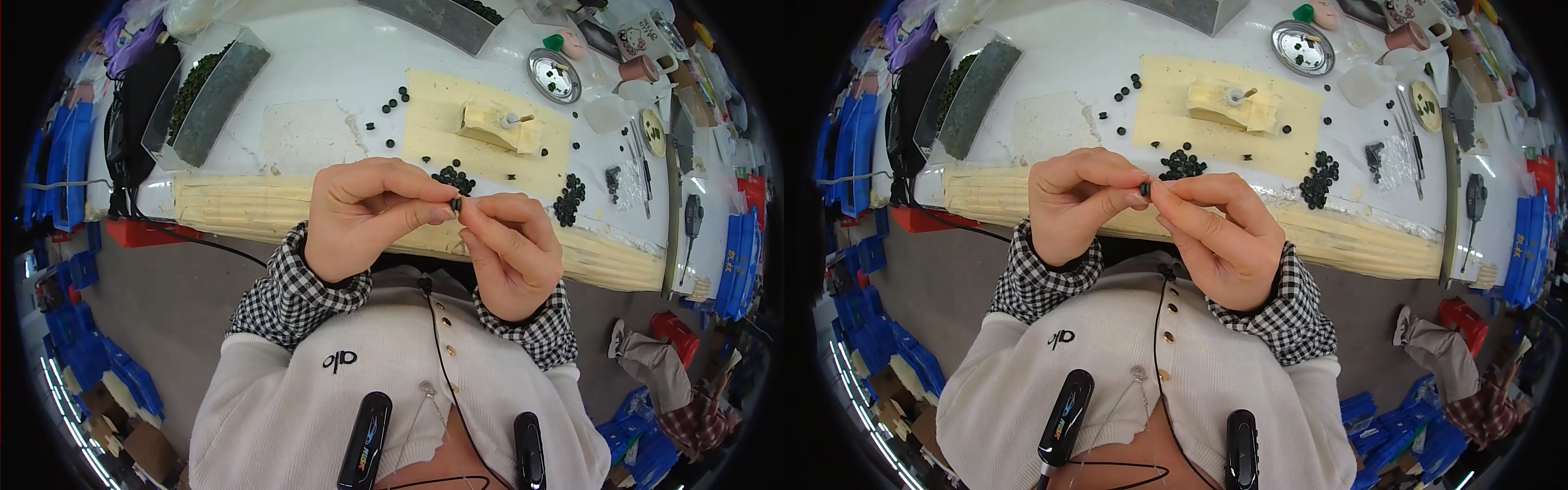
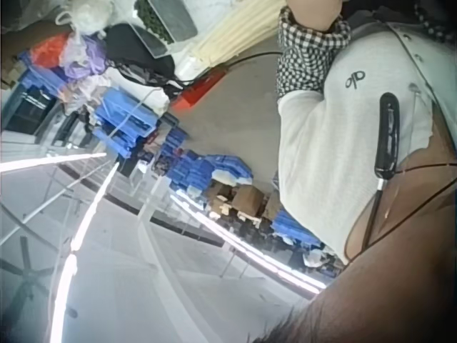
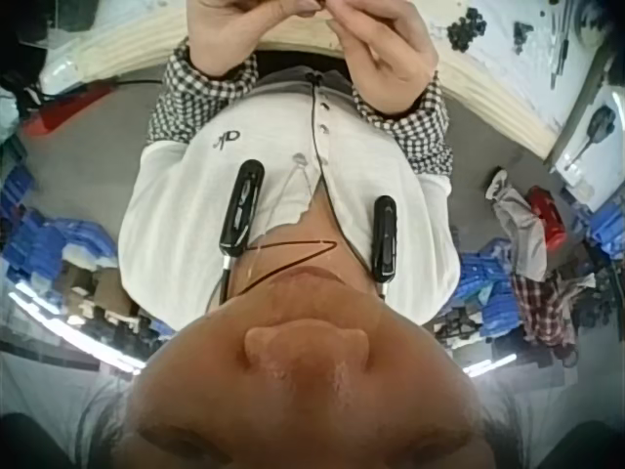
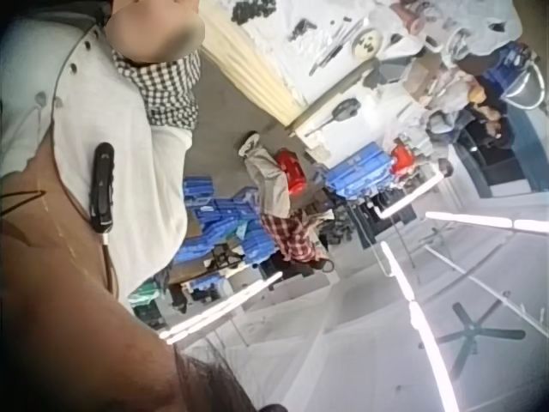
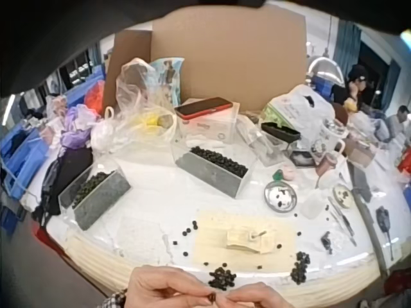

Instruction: Manually assembling small black plastic components at a factory workstation.

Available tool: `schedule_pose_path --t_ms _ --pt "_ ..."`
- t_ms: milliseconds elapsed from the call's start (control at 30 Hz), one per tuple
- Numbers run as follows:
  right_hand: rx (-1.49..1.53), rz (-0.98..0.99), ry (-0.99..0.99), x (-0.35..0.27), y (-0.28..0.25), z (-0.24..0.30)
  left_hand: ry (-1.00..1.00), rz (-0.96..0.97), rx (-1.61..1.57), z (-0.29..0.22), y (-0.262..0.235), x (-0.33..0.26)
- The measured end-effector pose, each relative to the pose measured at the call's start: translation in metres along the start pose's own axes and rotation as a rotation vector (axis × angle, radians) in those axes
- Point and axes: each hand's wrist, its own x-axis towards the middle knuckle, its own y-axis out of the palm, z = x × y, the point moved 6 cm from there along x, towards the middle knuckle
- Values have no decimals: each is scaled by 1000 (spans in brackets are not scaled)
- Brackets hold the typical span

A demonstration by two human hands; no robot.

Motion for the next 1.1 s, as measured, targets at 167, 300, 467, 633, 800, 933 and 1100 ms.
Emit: schedule_pose_path --t_ms 167,300,467,633,800,933,1100 --pt "16 -4 11 0 0 -1 9 -3 10 0 0 0" --pt "10 -6 13 -1 1 -2 12 -8 28 0 0 0" --pt "1 -4 25 0 0 -1 -6 3 15 1 -2 -1" --pt "-9 -5 16 0 0 -1 -38 9 37 1 -2 -1" --pt "-14 -22 14 0 0 -2 1 12 78 0 -1 0" --pt "-1 -18 17 0 0 -2 11 -4 74 1 -2 -1" --pt "2 -23 24 0 0 -2 37 -7 98 0 -1 0"
